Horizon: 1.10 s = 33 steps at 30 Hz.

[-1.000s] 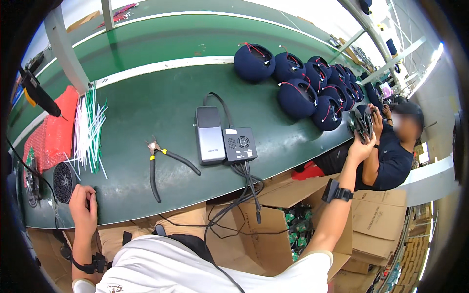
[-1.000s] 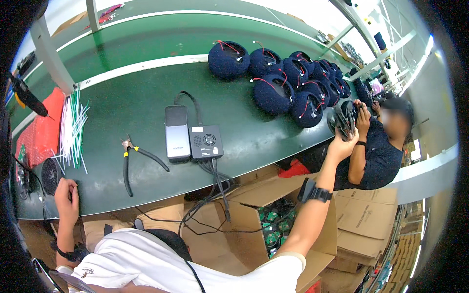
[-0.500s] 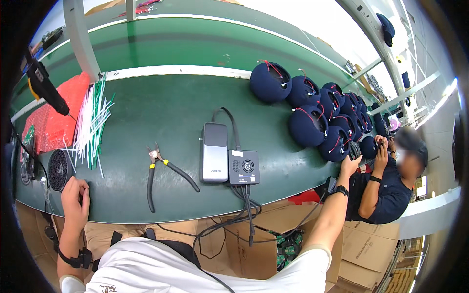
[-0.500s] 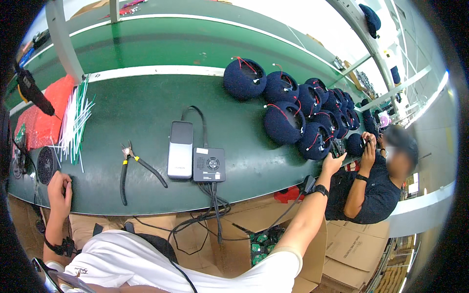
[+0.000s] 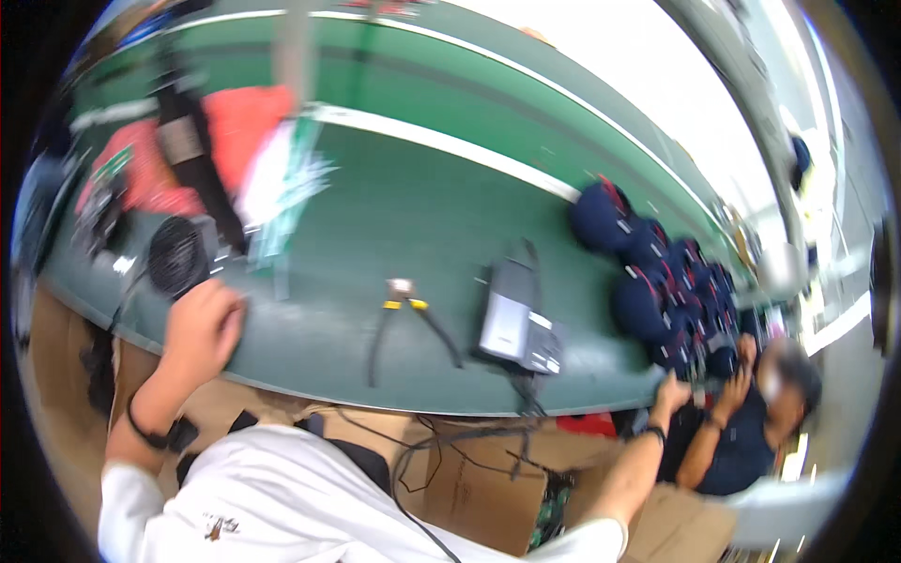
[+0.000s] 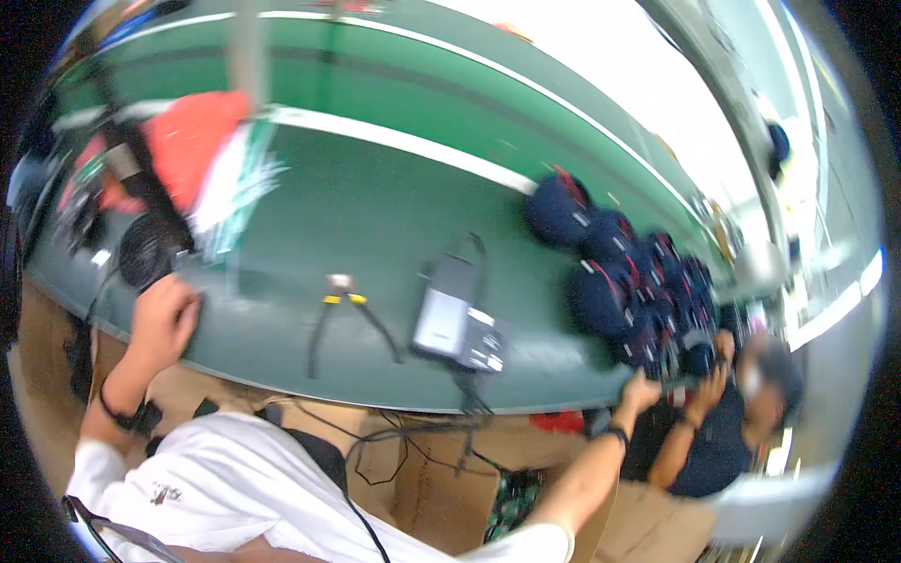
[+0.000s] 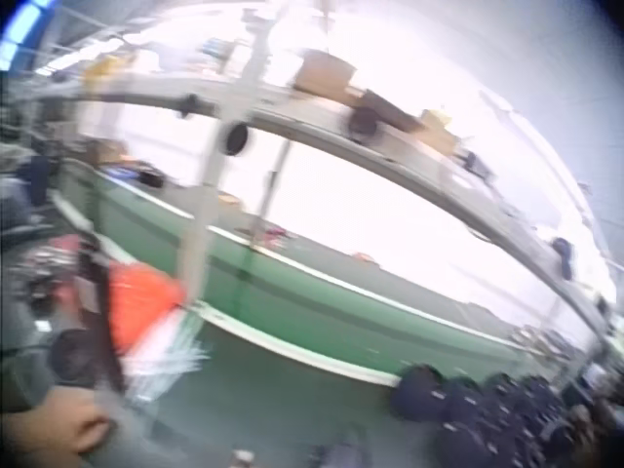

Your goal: The person assembles small electronic devices by inserting green circuit boards into black circular housings. They use a soldering iron to secure components and pliers to trim excess wires. The person handles multiple units sequentially, placing finished items on the table.

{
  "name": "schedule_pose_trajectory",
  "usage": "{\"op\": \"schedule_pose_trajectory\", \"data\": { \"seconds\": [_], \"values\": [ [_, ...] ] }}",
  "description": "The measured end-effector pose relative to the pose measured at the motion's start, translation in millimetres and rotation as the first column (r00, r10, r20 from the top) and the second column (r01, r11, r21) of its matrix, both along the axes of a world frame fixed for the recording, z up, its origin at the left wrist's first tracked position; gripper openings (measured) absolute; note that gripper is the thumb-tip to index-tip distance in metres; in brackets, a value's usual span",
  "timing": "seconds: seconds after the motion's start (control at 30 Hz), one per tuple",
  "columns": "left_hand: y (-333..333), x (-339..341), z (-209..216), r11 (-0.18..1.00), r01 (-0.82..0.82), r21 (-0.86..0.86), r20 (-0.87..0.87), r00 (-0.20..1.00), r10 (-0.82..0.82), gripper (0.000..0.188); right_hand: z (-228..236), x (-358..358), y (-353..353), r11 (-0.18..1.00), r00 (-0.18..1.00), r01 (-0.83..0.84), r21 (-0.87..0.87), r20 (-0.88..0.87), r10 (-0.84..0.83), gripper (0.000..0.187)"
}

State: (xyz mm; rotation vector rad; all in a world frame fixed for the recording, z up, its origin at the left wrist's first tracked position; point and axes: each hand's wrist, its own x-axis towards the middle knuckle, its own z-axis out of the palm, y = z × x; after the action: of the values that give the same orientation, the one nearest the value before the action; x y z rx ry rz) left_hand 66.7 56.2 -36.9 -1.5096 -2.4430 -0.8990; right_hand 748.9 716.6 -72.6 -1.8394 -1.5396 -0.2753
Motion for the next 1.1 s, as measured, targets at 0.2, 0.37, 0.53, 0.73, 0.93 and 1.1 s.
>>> {"op": "schedule_pose_trajectory", "data": {
  "seconds": [0.2, 0.37, 0.53, 0.73, 0.93, 1.1],
  "values": [
    [-17, -1, -10, 0.999, 0.040, -0.029, -0.035, 0.999, -0.041, 0.019, 29, -126, -122, 0.967, 0.966, -0.253, 0.020, -0.055, 0.254, 0.038],
    [-47, 9, -6, 0.988, 0.110, 0.112, 0.098, 0.988, -0.121, 0.018, 134, -231, -297, 0.793, 0.823, -0.522, 0.313, -0.060, 0.565, 0.027],
    [-105, 11, -8, 0.932, 0.192, 0.306, 0.291, 0.914, -0.283, 0.011, 168, -310, -384, 0.604, 0.589, -0.755, 0.257, -0.139, 0.796, 0.016],
    [-204, 1, 4, 0.958, 0.048, 0.283, 0.495, 0.848, -0.188, 0.009, 135, -421, -466, 0.222, 0.225, -0.973, -0.063, -0.464, 0.856, 0.010],
    [-270, -51, 26, 0.921, -0.300, 0.250, 0.470, 0.869, 0.155, 0.007, 80, -527, -540, -0.236, -0.018, -0.931, -0.278, -0.612, 0.791, 0.008],
    [-245, -145, 42, 0.849, -0.466, 0.250, 0.047, 0.882, 0.470, 0.028, 41, -573, -577, -0.238, -0.066, -0.932, -0.274, -0.518, 0.853, 0.008]
  ]
}}
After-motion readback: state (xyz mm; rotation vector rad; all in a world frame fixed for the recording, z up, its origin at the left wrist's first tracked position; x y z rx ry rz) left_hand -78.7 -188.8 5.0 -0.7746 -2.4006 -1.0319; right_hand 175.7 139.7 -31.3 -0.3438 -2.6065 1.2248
